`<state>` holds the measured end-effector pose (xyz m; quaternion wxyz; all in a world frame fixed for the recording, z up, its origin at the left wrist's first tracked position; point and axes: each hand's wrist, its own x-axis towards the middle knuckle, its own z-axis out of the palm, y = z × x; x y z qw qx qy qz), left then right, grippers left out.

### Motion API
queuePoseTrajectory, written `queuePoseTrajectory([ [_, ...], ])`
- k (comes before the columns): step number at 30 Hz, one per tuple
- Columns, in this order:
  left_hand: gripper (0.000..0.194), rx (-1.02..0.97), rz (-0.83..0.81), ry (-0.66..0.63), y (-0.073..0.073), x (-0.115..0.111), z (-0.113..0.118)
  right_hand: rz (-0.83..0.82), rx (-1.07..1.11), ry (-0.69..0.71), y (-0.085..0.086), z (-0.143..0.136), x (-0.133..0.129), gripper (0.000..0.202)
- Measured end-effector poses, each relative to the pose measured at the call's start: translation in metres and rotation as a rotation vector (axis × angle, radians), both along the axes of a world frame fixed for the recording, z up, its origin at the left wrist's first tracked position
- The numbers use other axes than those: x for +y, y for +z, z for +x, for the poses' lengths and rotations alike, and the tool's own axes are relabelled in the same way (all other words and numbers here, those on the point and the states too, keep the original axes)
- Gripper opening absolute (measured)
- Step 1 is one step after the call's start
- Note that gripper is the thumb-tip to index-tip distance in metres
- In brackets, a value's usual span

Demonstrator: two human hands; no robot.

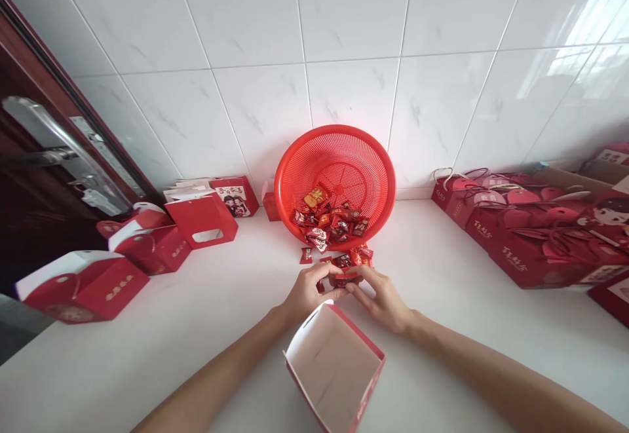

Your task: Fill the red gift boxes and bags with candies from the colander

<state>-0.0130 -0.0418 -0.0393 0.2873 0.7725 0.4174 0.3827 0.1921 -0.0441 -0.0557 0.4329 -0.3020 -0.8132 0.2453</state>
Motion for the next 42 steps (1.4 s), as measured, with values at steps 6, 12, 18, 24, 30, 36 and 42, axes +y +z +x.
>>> queuePoseTrajectory([
  [6, 0.029, 0.019, 0.121, 0.009, -0.001, 0.001, -0.004, -0.004, 0.051, -0.053, 0.001, 0.000, 0.000, 0.009],
  [12, 0.014, 0.033, 0.400, 0.211, 0.009, 0.024, -0.026, 0.150, -0.035, -0.025, -0.001, -0.002, 0.002, 0.006],
  [18, 0.020, 0.124, 0.415, 0.490, 0.011, 0.071, -0.033, 0.313, -0.206, -0.063, -0.011, -0.008, 0.007, 0.020],
  [24, 0.031, 0.137, 0.342, 0.530, 0.003, 0.085, -0.028, 0.289, -0.222, -0.047, -0.011, -0.008, 0.009, 0.019],
  [30, 0.032, -0.063, 0.377, 0.387, 0.019, 0.072, -0.028, 0.233, -0.221, 0.019, -0.003, -0.005, 0.006, 0.031],
  [36, 0.029, -0.212, 0.104, 0.014, 0.034, 0.034, -0.001, -0.079, 0.107, -0.038, 0.001, 0.002, 0.009, 0.031],
  [42, 0.012, -0.160, 0.009, -0.104, 0.028, 0.013, 0.015, -0.230, 0.188, 0.020, 0.001, 0.002, 0.011, 0.031],
])
